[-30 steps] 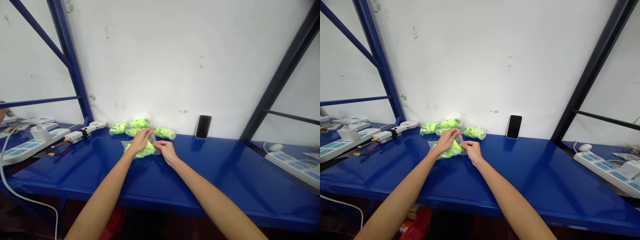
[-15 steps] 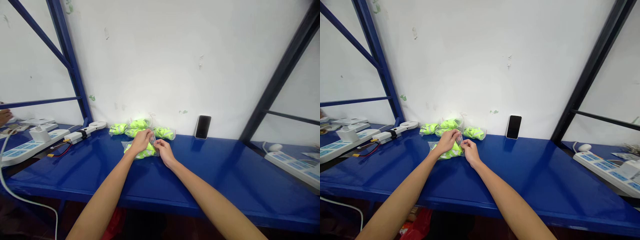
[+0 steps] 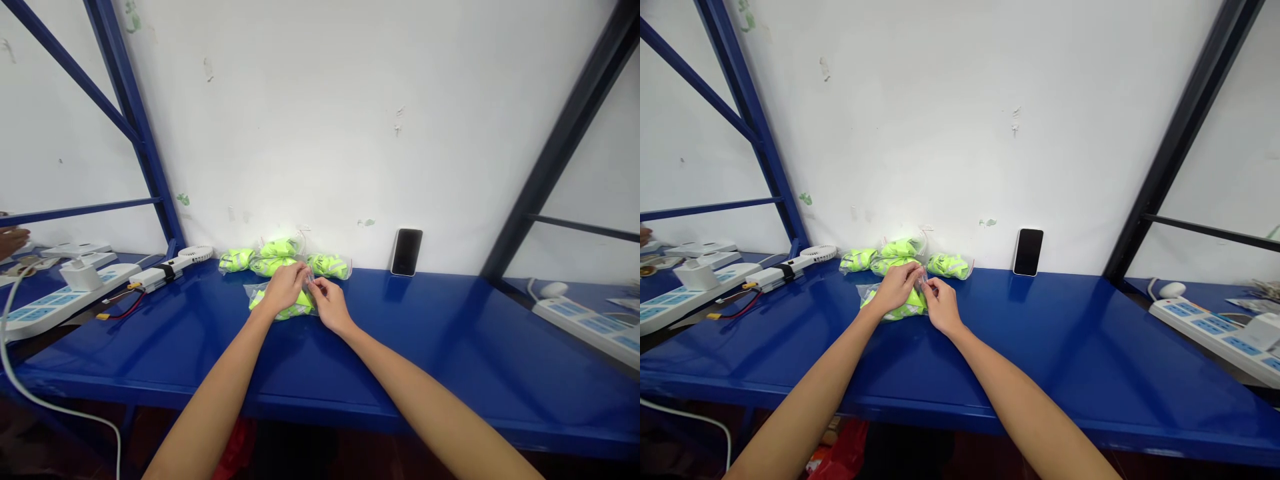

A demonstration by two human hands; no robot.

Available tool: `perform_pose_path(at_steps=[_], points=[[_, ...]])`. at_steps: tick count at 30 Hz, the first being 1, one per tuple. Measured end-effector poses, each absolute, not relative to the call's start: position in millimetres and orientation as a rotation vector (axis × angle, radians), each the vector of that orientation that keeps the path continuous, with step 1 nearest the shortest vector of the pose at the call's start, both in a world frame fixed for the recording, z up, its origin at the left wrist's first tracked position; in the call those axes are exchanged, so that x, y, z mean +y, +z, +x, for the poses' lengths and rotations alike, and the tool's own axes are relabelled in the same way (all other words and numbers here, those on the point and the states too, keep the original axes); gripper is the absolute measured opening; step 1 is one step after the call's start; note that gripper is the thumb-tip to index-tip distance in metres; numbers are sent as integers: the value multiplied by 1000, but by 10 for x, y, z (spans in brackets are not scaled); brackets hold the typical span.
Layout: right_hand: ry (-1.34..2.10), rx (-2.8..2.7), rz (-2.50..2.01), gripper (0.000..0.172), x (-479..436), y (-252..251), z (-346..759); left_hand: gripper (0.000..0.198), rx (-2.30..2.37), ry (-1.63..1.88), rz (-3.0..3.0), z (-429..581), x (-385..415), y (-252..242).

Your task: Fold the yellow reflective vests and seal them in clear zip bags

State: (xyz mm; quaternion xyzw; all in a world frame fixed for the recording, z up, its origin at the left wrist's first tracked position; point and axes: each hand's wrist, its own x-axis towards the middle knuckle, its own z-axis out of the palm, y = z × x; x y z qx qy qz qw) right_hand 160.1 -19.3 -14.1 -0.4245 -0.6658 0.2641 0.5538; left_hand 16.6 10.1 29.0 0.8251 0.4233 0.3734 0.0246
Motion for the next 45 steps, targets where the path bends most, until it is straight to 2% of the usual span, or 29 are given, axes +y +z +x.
perform_pose_path(at_steps=[9, 15, 29, 37, 45], points=[[631, -1540, -1011, 24, -174, -161, 1593, 34, 1292, 1155, 2533, 170, 70, 309], [709, -1490, -992, 20, -133, -191, 1602, 21, 1262, 1142, 2548, 160, 53, 327], [643, -1546, -932, 23, -189, -108, 1588, 19, 1272, 1095, 2586, 164, 40, 317], [749, -1503, -942, 23, -135, -125, 1609, 13, 1221, 1088, 2620, 180, 32, 322], [670, -1562, -919, 27, -100, -105, 1639, 32, 1133, 1078, 2576, 173, -9, 367]])
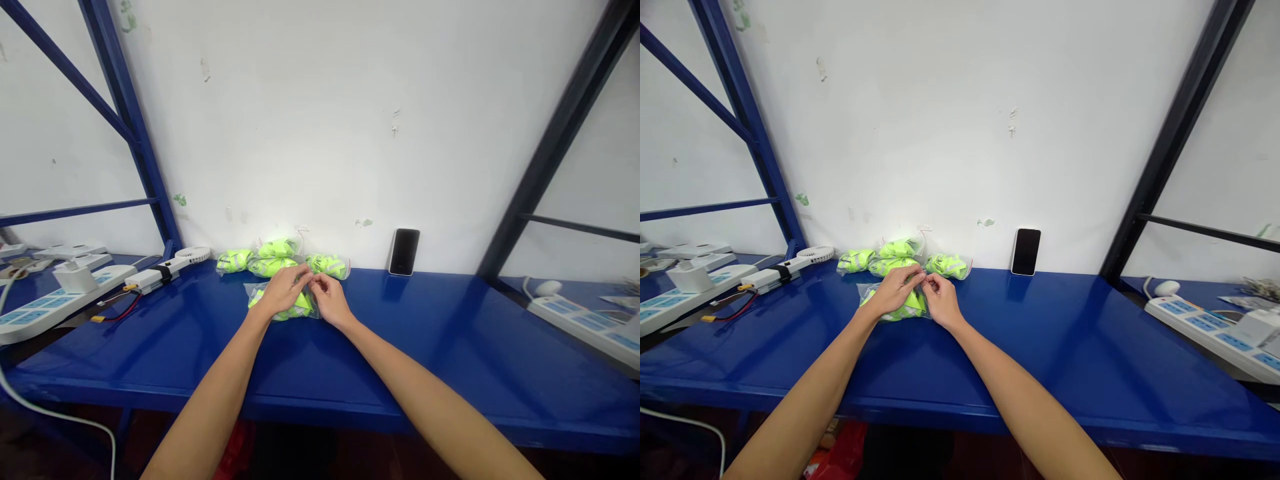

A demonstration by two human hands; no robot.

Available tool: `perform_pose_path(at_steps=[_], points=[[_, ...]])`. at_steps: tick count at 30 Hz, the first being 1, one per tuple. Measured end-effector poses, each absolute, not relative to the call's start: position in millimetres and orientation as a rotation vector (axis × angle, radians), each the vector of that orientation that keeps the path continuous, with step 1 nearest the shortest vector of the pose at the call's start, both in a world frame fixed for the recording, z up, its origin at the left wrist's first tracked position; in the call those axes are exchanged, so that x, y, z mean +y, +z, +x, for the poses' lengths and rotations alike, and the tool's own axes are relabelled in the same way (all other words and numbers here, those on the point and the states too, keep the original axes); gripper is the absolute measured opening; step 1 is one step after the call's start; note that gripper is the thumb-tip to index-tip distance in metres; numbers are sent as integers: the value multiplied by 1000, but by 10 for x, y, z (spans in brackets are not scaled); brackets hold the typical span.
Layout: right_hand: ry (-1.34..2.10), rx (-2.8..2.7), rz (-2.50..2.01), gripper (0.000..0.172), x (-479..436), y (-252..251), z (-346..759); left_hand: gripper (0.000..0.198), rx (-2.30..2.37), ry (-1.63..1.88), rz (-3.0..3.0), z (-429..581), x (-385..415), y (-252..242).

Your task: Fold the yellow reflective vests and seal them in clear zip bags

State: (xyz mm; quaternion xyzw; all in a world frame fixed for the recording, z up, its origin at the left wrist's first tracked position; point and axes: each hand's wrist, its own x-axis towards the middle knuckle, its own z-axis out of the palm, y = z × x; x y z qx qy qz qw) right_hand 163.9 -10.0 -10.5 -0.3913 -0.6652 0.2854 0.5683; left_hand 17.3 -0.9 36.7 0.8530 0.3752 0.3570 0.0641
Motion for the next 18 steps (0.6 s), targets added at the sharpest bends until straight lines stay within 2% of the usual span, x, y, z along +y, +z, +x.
perform_pose_path(at_steps=[9, 14, 18], points=[[922, -1720, -905, 19, -70, -87, 1872, 30, 1252, 1209, 2456, 143, 58, 315], [1123, -1748, -923, 23, -66, -88, 2006, 26, 1303, 1255, 2407, 123, 85, 293], [1124, -1756, -922, 25, -51, -120, 2002, 25, 1342, 1253, 2409, 127, 100, 276]])
